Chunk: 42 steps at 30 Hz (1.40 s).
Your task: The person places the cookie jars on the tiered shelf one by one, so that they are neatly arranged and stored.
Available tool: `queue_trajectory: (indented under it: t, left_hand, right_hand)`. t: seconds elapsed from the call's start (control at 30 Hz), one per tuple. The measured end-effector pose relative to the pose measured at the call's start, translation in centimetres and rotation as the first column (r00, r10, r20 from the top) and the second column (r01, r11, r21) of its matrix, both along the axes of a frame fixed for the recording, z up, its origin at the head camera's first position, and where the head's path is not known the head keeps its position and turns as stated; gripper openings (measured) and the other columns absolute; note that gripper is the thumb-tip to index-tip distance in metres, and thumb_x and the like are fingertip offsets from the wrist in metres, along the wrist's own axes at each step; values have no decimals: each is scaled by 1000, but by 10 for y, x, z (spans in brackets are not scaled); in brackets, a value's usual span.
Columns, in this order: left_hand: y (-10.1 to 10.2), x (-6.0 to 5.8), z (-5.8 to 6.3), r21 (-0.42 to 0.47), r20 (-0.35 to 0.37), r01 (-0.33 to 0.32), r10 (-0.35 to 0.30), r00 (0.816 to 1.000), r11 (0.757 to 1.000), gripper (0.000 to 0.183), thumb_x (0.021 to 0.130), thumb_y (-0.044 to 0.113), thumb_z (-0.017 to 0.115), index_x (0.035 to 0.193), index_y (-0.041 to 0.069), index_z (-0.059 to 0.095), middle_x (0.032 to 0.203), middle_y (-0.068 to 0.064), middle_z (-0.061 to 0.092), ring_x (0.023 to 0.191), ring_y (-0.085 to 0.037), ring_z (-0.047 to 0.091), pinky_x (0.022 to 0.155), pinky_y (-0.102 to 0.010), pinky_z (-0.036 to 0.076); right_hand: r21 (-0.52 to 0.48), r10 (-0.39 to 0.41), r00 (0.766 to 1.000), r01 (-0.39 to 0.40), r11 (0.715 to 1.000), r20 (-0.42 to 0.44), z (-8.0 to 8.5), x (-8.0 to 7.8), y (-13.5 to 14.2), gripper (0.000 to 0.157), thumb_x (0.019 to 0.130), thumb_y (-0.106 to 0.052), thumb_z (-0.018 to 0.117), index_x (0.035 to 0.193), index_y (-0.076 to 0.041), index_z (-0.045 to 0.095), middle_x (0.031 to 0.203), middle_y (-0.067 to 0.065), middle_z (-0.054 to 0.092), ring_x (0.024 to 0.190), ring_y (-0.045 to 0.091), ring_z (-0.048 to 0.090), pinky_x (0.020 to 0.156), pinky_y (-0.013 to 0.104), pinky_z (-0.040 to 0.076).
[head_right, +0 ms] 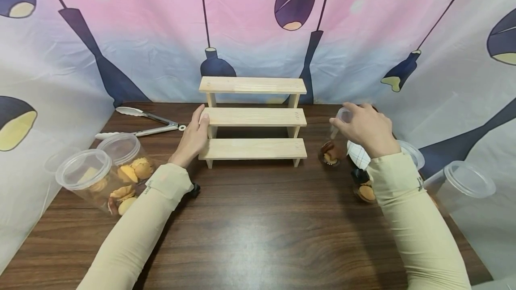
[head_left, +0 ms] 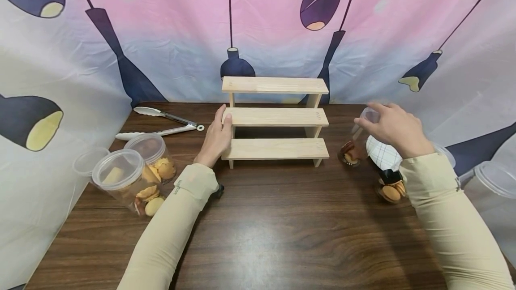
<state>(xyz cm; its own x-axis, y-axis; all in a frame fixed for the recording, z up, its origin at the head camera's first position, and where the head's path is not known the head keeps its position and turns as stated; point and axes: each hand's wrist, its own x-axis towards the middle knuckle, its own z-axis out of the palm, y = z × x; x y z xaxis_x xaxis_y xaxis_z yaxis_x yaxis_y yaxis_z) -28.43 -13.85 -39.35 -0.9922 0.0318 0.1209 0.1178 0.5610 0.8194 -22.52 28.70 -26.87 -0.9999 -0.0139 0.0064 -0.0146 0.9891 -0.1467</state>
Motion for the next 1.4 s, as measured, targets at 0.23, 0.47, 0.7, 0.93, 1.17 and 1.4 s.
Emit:
queue_trajectory:
  t: [0.23, 0.47, 0.7, 0.93, 1.17, 1.4]
  left_hand:
    - [0, 2, 0, 1, -1, -4, 4, 1000, 1000, 61, 103, 61, 18, 160, 40, 8, 165, -9, 21, 149, -36, 22, 118, -57, 22]
    - [0, 2, 0, 1, 6, -10, 10, 1000, 1000, 60, 103, 61, 18, 159, 42, 9, 165, -9, 22, 149, -36, 22, 118, -58, 22]
    - [0, 1, -1, -7, 2, -19, 19, 1000, 1000, 60, 103, 61, 18, 159, 42, 10, 164, -10, 24, 149, -36, 23, 118, -57, 22]
    - [0, 2, 1, -12, -7, -14, 14, 1000, 1000, 60, 104, 60, 18, 160, 41, 11, 164, -10, 24, 148, -37, 23, 117, -58, 22]
    - [-1, 3, 3, -18, 0, -14, 14, 1000, 1000, 60, 103, 61, 17, 160, 41, 10, 164, -10, 24, 148, -39, 23, 116, -60, 23]
    - [-1, 3, 1, -22, -1, -10, 10, 1000, 1000, 61, 103, 61, 18, 160, 40, 11, 163, -11, 26, 148, -39, 25, 116, -59, 24]
  right_hand:
    - [17, 13, 999, -12, 1000, -31, -3, -1, 3, 91, 91, -79, 35, 154, -15, 39, 151, 31, 36, 131, 55, 36, 88, 77, 36]
    - [22, 21, 997, -19, 1000, -71, -5, 0, 4, 91, 90, -80, 36, 151, -14, 44, 148, 31, 40, 129, 54, 40, 84, 75, 39]
    - [11, 24, 997, -23, 1000, -77, -2, -1, 4, 86, 92, -76, 40, 150, -13, 46, 144, 33, 42, 128, 52, 41, 84, 74, 39]
    - [20, 12, 995, -10, 1000, -99, 11, -4, 3, 85, 91, -77, 39, 151, -17, 46, 139, 35, 45, 123, 51, 44, 78, 73, 40]
    - [33, 33, 990, -29, 999, -134, 29, -9, 0, 82, 93, -75, 39, 152, -18, 45, 141, 33, 46, 130, 48, 41, 76, 75, 40]
    - [36, 46, 990, -41, 999, -136, 44, -11, -1, 82, 94, -73, 39, 154, -17, 41, 142, 35, 42, 128, 52, 39, 75, 76, 39]
